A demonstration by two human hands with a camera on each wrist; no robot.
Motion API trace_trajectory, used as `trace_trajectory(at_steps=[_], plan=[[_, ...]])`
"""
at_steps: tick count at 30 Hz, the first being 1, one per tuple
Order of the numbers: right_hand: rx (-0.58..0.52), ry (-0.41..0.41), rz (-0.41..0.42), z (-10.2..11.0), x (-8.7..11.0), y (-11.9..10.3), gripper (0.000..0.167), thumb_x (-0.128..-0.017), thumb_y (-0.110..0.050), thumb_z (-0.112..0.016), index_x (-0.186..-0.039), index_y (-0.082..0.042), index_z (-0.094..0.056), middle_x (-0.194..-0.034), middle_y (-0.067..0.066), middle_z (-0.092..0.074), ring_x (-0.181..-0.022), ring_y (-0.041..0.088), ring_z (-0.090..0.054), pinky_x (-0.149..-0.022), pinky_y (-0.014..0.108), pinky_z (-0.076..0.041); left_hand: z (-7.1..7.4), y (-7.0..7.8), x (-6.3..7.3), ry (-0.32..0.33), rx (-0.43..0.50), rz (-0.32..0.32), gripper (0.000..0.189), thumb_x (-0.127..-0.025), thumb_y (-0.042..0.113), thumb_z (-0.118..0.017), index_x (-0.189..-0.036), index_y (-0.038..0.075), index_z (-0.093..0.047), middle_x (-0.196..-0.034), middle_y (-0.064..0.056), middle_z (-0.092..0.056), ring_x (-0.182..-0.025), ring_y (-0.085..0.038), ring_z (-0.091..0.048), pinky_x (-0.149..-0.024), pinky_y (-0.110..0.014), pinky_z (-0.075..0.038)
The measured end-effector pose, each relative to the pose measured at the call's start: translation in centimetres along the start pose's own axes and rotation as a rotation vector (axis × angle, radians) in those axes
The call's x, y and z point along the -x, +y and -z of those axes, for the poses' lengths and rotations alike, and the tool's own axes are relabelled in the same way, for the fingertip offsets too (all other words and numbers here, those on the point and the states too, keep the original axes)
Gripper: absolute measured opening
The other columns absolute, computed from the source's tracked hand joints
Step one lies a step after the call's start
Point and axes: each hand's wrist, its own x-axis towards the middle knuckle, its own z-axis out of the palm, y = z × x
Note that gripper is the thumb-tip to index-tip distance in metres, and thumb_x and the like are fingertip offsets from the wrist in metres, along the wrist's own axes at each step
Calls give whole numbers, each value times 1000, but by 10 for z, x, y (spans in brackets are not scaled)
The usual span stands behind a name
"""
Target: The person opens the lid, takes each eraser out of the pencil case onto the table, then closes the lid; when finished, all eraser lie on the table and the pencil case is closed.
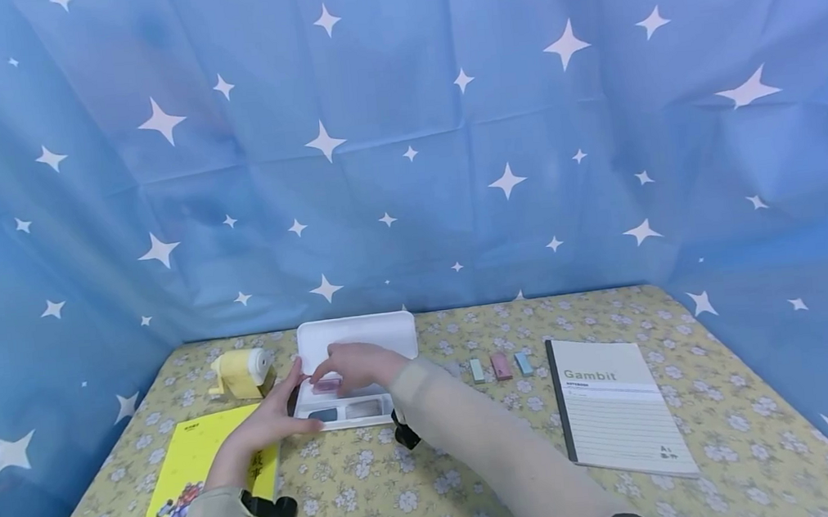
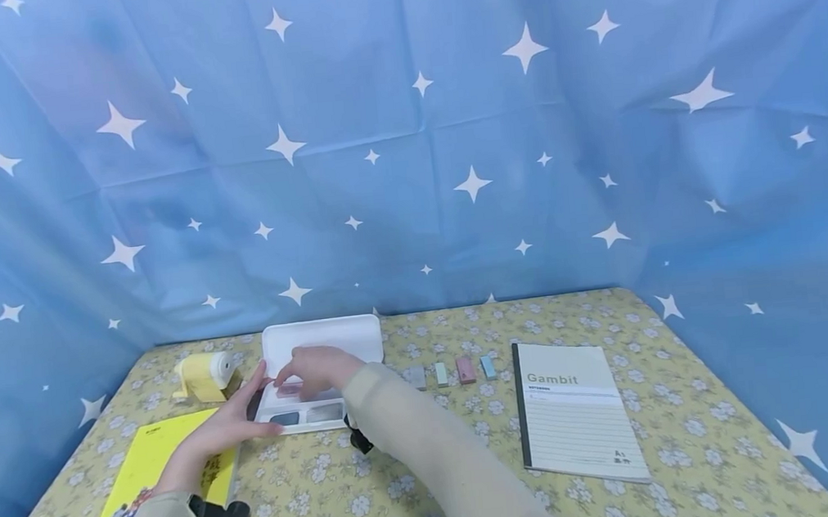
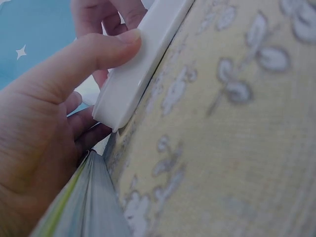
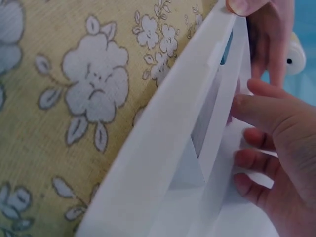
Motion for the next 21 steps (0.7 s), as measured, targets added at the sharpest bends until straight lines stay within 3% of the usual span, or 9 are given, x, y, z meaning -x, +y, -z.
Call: trace_trajectory(at_steps=[4,6,9,15,21], plan=[[24,-8,-22,-1,-2,-2,48,-90,-21,-71,-133,-38,-60,-129,3,-56,-97,11,-58,-82,23,-44,-1,0,-1,1,14,17,115,-81,28,-79,-156,12,7,-160,-21,-3,-144,-41,-4,-108,-63,-12],[30,-14,-38,-1,-2,-3,49,-90,-22,-71,-134,-39,-59,-143,7,-48,-112,15,-57,-92,26,-44,-1,0,-2,1,11,15,116,-81,29,-79,-156,11,7,-160,-21,-3,-144,-41,-4,-108,-64,-12],[30,-24,-54,0,-3,-4,50,-89,-22,-72,-134,-40,-58,-150,10,-40,-123,18,-52,-99,29,-41,-1,0,-3,3,10,23,116,-80,29,-79,-156,12,8,-160,-21,-3,-144,-41,-5,-108,-63,-11],[41,-30,-56,-1,-6,-6,49,-90,-21,-71,-133,-40,-59,-146,6,-46,-120,17,-53,-99,29,-41,-1,-1,-3,-4,28,36,118,-81,26,-80,-155,14,11,-160,-22,-3,-144,-41,-5,-109,-62,-13],[43,-19,-46,-3,-8,-5,46,-89,-16,-71,-129,-39,-63,-119,0,-56,-86,9,-55,-76,23,-44,-1,-5,-3,-3,49,32,118,-80,26,-80,-155,14,11,-159,-23,-8,-143,-41,-10,-109,-61,-15]])
